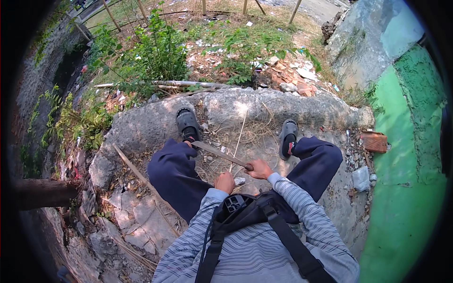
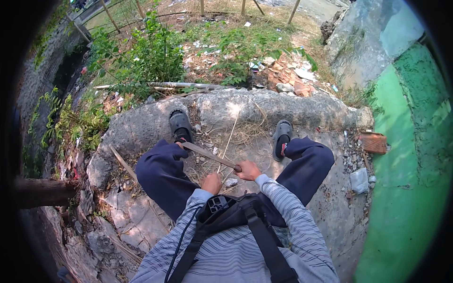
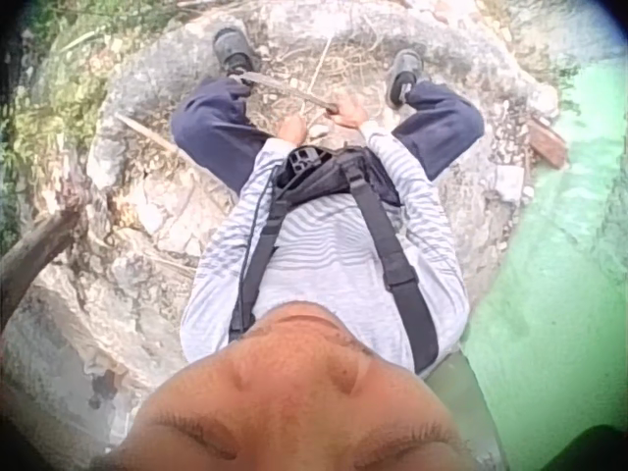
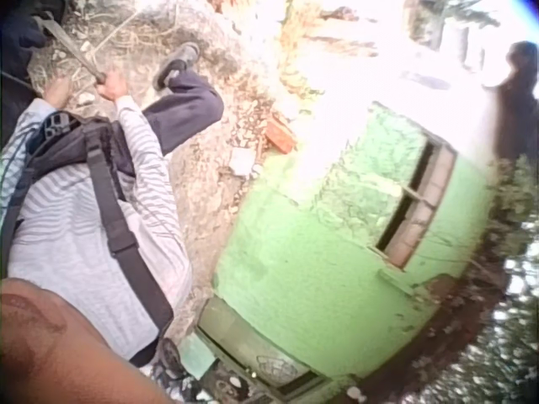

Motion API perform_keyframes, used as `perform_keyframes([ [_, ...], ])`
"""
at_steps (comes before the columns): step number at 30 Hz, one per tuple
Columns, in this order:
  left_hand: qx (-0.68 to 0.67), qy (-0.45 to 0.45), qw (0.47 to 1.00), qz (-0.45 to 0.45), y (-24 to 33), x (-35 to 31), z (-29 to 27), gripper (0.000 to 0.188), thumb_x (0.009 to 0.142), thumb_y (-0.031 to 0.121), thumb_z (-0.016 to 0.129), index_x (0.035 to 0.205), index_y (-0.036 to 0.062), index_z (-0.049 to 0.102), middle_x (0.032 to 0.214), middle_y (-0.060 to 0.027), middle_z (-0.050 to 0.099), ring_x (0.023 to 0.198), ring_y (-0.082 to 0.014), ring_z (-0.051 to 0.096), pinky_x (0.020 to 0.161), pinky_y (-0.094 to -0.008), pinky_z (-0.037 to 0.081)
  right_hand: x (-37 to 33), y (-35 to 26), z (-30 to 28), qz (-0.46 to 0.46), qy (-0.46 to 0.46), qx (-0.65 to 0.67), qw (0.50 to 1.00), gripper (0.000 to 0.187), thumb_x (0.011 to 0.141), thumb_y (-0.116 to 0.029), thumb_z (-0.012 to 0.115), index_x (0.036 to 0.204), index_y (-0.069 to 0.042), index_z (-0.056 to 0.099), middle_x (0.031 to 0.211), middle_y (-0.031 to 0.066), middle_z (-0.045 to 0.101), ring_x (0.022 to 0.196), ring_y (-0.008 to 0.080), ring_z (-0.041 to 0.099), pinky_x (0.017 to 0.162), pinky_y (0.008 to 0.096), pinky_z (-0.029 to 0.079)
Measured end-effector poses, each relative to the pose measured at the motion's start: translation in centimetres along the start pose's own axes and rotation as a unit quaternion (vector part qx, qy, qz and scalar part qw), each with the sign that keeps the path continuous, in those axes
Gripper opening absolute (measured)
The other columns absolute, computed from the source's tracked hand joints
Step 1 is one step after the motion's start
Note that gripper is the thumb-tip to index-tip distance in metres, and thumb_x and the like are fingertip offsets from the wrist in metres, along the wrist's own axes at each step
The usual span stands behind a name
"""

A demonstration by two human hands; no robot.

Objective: The person shaves and sharpens a long bamboo stick with a machete while sitting on a concrete ledge in an outdoor area.

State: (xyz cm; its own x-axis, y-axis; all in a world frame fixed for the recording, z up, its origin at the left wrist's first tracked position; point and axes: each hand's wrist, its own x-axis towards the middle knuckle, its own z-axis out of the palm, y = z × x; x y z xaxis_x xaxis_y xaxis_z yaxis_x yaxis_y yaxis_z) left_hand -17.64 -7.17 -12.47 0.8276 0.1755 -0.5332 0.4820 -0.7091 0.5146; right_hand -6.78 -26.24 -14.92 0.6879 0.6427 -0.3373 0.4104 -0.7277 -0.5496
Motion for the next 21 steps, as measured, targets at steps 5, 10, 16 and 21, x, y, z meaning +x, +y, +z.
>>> perform_keyframes([
  [5, -0.002, 0.038, 0.999, 0.021, -2.0, -0.3, 1.8, 0.035, 0.097, 0.028, 0.044, 0.095, -0.0025, 0.062, 0.09, -0.0312, 0.067, 0.089, -0.0488, 0.065, 0.083, -0.0577, 0.05, -0.7, -0.7, 2.0, 0.004, 0.013, 0.035, 0.999, 0.037, 0.082, -0.043, 0.068, 0.081, -0.006, 0.062, 0.074, 0.0201, 0.063, 0.075, 0.0428, 0.061, 0.066, 0.0506, 0.046],
  [10, -0.011, 0.046, 0.998, 0.034, -2.2, -1.0, 1.8, 0.029, 0.092, 0.022, 0.049, 0.092, -0.0018, 0.065, 0.089, -0.0296, 0.067, 0.087, -0.0468, 0.066, 0.082, -0.0565, 0.051, -1.4, -1.6, 4.5, 0.034, 0.011, 0.102, 0.994, 0.042, 0.083, -0.044, 0.069, 0.08, -0.003, 0.059, 0.07, 0.0183, 0.061, 0.07, 0.0373, 0.059, 0.066, 0.0469, 0.044],
  [16, -0.016, 0.054, 0.996, 0.065, -3.0, -1.3, 3.3, 0.022, 0.083, 0.014, 0.056, 0.089, -0.0025, 0.069, 0.094, -0.0296, 0.067, 0.092, -0.0463, 0.066, 0.084, -0.0549, 0.051, -2.0, 0.6, 8.2, 0.105, -0.007, 0.156, 0.982, 0.047, 0.08, -0.05, 0.07, 0.084, -0.003, 0.064, 0.077, 0.0185, 0.064, 0.072, 0.0339, 0.061, 0.069, 0.0462, 0.046],
  [21, -0.02, 0.039, 0.997, 0.056, -2.7, -1.8, 2.8, 0.023, 0.085, 0.014, 0.055, 0.093, -0.0005, 0.07, 0.097, -0.0269, 0.068, 0.095, -0.0447, 0.066, 0.085, -0.0549, 0.051, -2.2, -0.8, 7.3, 0.06, 0.026, 0.16, 0.985, 0.039, 0.082, -0.034, 0.074, 0.074, 0.0, 0.057, 0.064, 0.008, 0.053, 0.065, 0.0171, 0.047, 0.064, 0.0387, 0.043],
])
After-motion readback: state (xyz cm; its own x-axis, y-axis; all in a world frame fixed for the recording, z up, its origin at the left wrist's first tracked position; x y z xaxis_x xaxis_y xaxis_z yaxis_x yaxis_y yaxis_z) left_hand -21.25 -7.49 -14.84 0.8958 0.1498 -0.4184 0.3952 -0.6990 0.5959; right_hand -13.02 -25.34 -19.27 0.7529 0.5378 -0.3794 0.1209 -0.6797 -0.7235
